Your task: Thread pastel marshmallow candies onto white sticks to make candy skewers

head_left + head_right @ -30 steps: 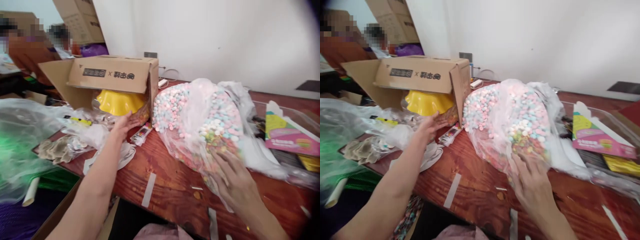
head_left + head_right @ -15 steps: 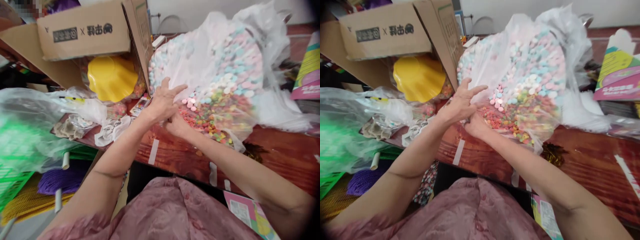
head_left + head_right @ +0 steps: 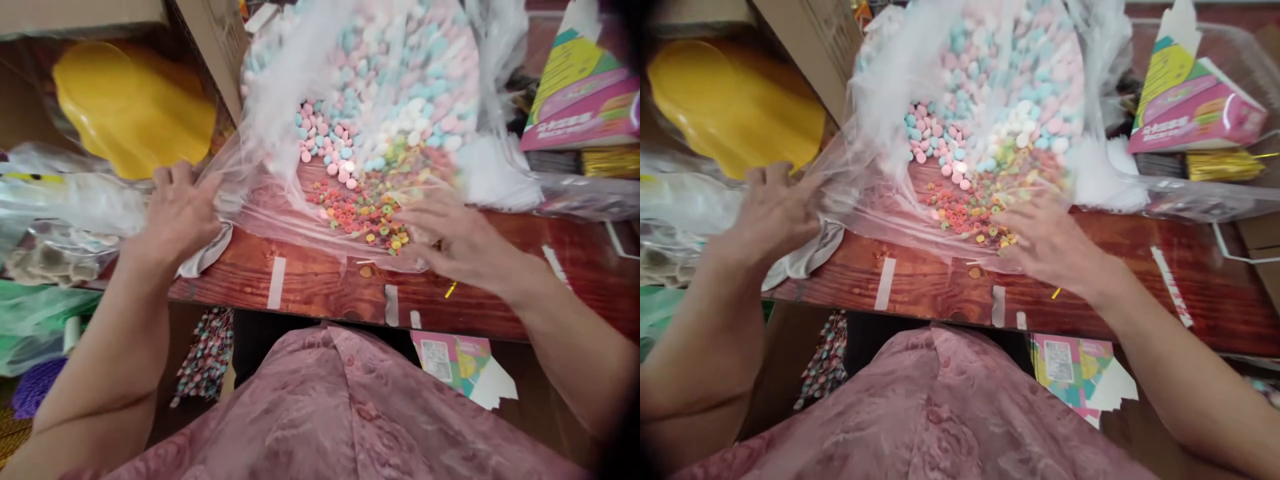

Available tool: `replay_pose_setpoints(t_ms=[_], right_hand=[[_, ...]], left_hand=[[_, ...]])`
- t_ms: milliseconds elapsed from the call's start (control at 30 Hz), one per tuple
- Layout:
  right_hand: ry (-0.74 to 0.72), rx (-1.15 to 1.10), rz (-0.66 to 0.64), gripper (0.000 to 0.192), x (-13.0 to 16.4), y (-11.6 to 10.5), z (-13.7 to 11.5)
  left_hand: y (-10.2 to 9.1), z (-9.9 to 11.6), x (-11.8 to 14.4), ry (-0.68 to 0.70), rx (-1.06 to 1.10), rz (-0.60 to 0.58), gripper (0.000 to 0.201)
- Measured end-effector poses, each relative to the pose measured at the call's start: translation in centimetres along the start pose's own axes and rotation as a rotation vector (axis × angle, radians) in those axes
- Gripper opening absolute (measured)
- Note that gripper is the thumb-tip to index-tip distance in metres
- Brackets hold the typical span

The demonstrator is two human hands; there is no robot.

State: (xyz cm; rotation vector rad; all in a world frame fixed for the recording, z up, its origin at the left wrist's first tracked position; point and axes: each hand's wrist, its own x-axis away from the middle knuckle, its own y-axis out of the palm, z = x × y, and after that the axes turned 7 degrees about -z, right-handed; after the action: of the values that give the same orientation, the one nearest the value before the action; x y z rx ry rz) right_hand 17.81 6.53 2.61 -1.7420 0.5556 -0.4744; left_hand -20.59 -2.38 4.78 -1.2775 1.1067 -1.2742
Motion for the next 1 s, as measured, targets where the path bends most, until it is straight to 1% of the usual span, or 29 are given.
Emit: replay_pose_setpoints(t_ms=[33, 67, 100, 133, 167, 200, 233, 300, 333, 400, 467, 533, 600, 633, 700, 733, 767, 800, 833, 867, 933, 967, 1000], right_hand=[[-0.087, 0.043, -0.052, 0.04, 0.3, 0.5, -0.5], [-0.124, 0.116, -0.097, 0.044, 0.4, 1.1, -1.2], [-0.129, 0.204, -0.143, 0.055, 0.3, 1.7, -1.9], [-0.142, 0.27, -0.163, 0.067, 0.2, 2.4, -2.4], [-0.125, 0.322, -0.163, 0.073, -0.1, 3.0, -2.7], [-0.08, 0.376, -0.145, 0.076, -0.4, 3.5, -2.8], [-0.041, 0.426, -0.129, 0.075, -0.6, 3.8, -2.6], [0.007, 0.475, -0.135, 0.059, -0.8, 4.5, -1.7], [0.019, 0.474, -0.146, 0.05, -0.7, 4.8, -1.1], [0.041, 0.435, -0.143, 0.04, -0.2, 5.6, -0.1], [0.04, 0.359, -0.134, 0.037, 0.7, 6.3, 0.4], [0.018, 0.282, -0.148, 0.037, 1.3, 6.5, 0.4], [-0.03, 0.207, -0.16, 0.035, 1.3, 5.6, 0.1], [-0.069, 0.162, -0.157, 0.032, 0.9, 4.7, -0.2], [-0.183, 0.049, -0.133, 0.026, -0.7, 2.5, -0.7], [-0.233, -0.003, -0.1, 0.026, -1.9, 1.4, -1.0], [-0.262, -0.038, -0.048, 0.029, -3.4, 0.3, -1.1], [-0.267, -0.048, 0.007, 0.031, -5.2, -0.6, -1.1], [-0.244, -0.04, 0.049, 0.032, -7.2, -1.2, -0.9], [-0.221, -0.023, 0.066, 0.032, -9.2, -1.5, -0.5], [-0.21, -0.046, 0.032, 0.034, -13.1, -1.0, 0.9], [-0.201, -0.073, 0.002, 0.034, -14.6, -0.3, 1.7], [-0.19, -0.094, -0.022, 0.035, -15.9, 0.5, 2.5]], left_hand=[[0.1, 1.5, 0.5, -0.027, -0.09, 0.063, 0.059], [0.5, 2.8, 0.7, 0.028, -0.154, 0.072, 0.067], [1.2, 3.9, 0.6, 0.105, -0.194, 0.093, 0.069], [2.1, 4.6, 0.2, 0.201, -0.219, 0.104, 0.069], [3.1, 4.8, -0.5, 0.275, -0.232, 0.092, 0.069], [4.0, 4.7, -1.3, 0.308, -0.231, 0.112, 0.065], [4.8, 4.2, -2.2, 0.322, -0.235, 0.129, 0.059], [5.7, 2.8, -3.6, 0.321, -0.255, 0.112, 0.047], [5.8, 2.2, -3.8, 0.315, -0.265, 0.093, 0.045], [5.8, 1.4, -3.3, 0.306, -0.329, 0.061, 0.041], [5.7, 1.3, -2.1, 0.303, -0.434, 0.037, 0.038], [5.5, 1.8, -0.9, 0.286, -0.517, -0.007, 0.036], [5.1, 2.5, -0.2, 0.244, -0.513, -0.087, 0.032], [4.6, 3.0, -0.1, 0.224, -0.479, -0.154, 0.029], [3.3, 4.2, -0.3, 0.241, -0.373, -0.309, 0.018], [2.3, 5.1, -0.7, 0.283, -0.309, -0.37, 0.011], [1.3, 6.0, -1.2, 0.35, -0.253, -0.4, 0.009], [0.1, 7.0, -2.0, 0.439, -0.193, -0.389, 0.016], [-0.9, 8.1, -3.0, 0.494, -0.132, -0.324, 0.022], [-1.8, 9.1, -4.3, 0.522, -0.085, -0.265, 0.025], [-2.6, 10.7, -7.5, 0.485, -0.035, -0.222, 0.029], [-2.4, 11.2, -9.2, 0.444, -0.03, -0.231, 0.028], [-1.8, 11.5, -10.7, 0.365, -0.019, -0.235, 0.027]])
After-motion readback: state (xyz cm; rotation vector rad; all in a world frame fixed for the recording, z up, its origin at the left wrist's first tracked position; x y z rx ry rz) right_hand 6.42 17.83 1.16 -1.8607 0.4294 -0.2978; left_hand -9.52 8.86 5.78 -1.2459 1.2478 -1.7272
